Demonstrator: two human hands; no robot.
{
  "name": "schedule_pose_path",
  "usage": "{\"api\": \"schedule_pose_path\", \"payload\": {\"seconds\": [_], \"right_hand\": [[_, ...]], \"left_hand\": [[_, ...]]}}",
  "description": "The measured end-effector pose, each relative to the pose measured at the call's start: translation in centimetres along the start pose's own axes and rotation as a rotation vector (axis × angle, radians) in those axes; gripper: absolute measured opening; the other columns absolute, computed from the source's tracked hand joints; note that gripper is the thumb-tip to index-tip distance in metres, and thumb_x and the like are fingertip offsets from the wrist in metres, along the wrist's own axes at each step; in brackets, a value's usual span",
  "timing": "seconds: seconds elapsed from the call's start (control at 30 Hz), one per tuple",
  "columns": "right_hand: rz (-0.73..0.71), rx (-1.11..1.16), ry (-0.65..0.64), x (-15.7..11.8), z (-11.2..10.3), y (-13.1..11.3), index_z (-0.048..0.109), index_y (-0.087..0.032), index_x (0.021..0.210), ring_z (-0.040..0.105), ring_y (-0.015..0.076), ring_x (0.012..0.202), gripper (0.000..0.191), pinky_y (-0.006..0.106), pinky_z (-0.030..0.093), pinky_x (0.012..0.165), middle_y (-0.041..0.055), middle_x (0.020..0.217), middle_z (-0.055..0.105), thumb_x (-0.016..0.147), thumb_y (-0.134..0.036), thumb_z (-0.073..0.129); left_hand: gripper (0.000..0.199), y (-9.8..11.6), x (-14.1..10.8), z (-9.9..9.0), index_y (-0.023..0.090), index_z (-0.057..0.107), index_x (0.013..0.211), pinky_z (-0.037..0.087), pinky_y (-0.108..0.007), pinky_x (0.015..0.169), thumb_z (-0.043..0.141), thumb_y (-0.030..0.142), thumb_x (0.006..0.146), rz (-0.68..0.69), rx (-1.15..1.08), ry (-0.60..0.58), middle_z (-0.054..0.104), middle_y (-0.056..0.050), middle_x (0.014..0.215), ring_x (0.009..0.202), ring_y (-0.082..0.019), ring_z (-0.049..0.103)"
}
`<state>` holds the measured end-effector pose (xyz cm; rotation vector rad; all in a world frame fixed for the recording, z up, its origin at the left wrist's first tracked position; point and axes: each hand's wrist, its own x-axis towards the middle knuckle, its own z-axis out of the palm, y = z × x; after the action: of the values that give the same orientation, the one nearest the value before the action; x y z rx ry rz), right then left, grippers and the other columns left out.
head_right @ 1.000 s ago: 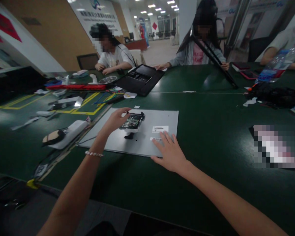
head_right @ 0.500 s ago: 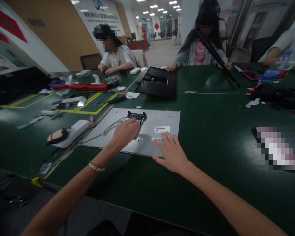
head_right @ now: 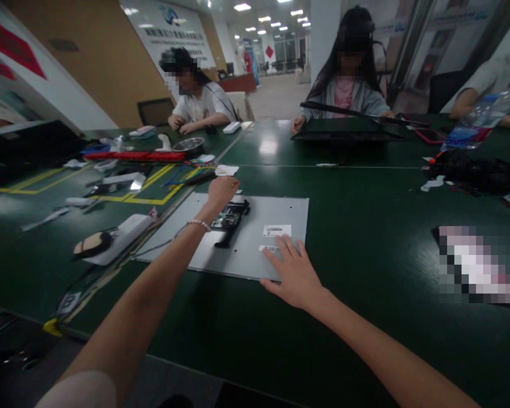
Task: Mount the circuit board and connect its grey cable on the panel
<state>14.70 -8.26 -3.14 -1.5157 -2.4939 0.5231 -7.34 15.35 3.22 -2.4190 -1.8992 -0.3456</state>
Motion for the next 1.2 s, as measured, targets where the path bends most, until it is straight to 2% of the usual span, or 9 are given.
{"api": "schedule_pose_path", "payload": {"seconds": [0.13,0.3,0.4,0.5,0.6,0.67,0.93,1.07,1.2], "right_hand": [[0.002,0.001,-0.006,0.0,0.1,0.0,0.030,-0.028,0.154,0.005,0.0322,0.150,0.075,0.055,0.005,0.118,0.0099,0.164,0.013,0.091,-0.070,0.032],[-0.006,0.004,-0.004,0.0,0.2,0.1,0.031,-0.028,0.153,0.005,0.0320,0.150,0.075,0.055,0.007,0.118,0.0112,0.164,0.012,0.091,-0.070,0.032],[-0.008,0.004,-0.006,0.0,0.1,0.1,0.030,-0.028,0.154,0.004,0.0316,0.150,0.076,0.055,0.007,0.118,0.0113,0.164,0.012,0.091,-0.071,0.031],[-0.004,0.004,-0.014,0.0,0.0,0.1,0.029,-0.028,0.154,0.004,0.0312,0.150,0.076,0.055,0.006,0.118,0.0103,0.164,0.012,0.091,-0.071,0.030],[-0.008,0.007,-0.034,-0.1,-0.1,0.2,0.027,-0.029,0.155,0.004,0.0309,0.150,0.076,0.055,0.006,0.119,0.0096,0.164,0.012,0.091,-0.071,0.031],[-0.015,0.010,-0.044,-0.1,0.0,0.2,0.027,-0.028,0.155,0.005,0.0312,0.150,0.076,0.055,0.006,0.119,0.0095,0.165,0.011,0.091,-0.070,0.033],[-0.025,0.098,-0.038,-0.4,-0.4,1.2,0.034,-0.029,0.152,0.010,0.0304,0.150,0.068,0.053,0.011,0.119,0.0058,0.164,0.018,0.095,-0.065,0.029],[0.175,0.359,0.067,0.3,-1.2,2.9,0.032,-0.027,0.153,0.013,0.0290,0.150,0.068,0.052,0.024,0.116,0.0058,0.165,0.013,0.096,-0.063,0.021],[0.351,0.675,0.200,1.3,-2.2,4.5,0.016,-0.026,0.157,0.024,0.0257,0.147,0.069,0.048,0.033,0.112,0.0072,0.163,0.020,0.097,-0.059,0.012]], "left_hand": [[0.033,-0.2,-0.1,1.6,0.020,0.059,0.122,0.053,-0.040,0.088,0.060,0.036,0.093,-0.077,-0.021,0.013,0.058,-0.009,0.124,0.107,-0.022,0.060],[0.031,-2.4,-0.5,1.4,0.018,0.061,0.120,0.052,-0.041,0.091,0.057,0.035,0.095,-0.136,-0.041,0.054,0.060,-0.010,0.123,0.108,-0.024,0.060],[0.032,-5.9,-1.7,1.0,0.013,0.065,0.117,0.044,-0.036,0.100,0.048,0.031,0.096,-0.190,-0.050,0.121,0.065,-0.014,0.121,0.115,-0.027,0.059],[0.042,-10.5,-3.9,1.1,0.007,0.061,0.124,0.040,-0.034,0.104,0.046,0.028,0.091,-0.322,-0.084,0.272,0.064,-0.016,0.126,0.118,-0.027,0.058],[0.051,-14.2,-6.3,1.5,0.007,0.057,0.130,0.040,-0.037,0.104,0.051,0.029,0.085,-0.445,-0.075,0.226,0.063,-0.018,0.128,0.121,-0.030,0.056],[0.053,-15.6,-7.5,1.9,0.008,0.055,0.131,0.041,-0.041,0.103,0.052,0.030,0.083,-0.509,-0.065,0.199,0.062,-0.019,0.127,0.121,-0.033,0.056],[0.051,-16.8,-8.7,2.5,0.009,0.056,0.128,0.043,-0.037,0.102,0.051,0.031,0.082,-0.514,-0.252,0.128,0.060,-0.016,0.131,0.117,-0.029,0.059],[0.051,-17.6,-9.0,2.8,0.008,0.056,0.126,0.042,-0.040,0.103,0.052,0.034,0.082,-0.568,-0.223,0.145,0.061,-0.019,0.129,0.120,-0.031,0.056],[0.047,-18.2,-9.0,3.3,0.009,0.058,0.123,0.043,-0.039,0.102,0.051,0.035,0.084,-0.584,-0.259,0.168,0.063,-0.017,0.125,0.115,-0.030,0.058]]}}
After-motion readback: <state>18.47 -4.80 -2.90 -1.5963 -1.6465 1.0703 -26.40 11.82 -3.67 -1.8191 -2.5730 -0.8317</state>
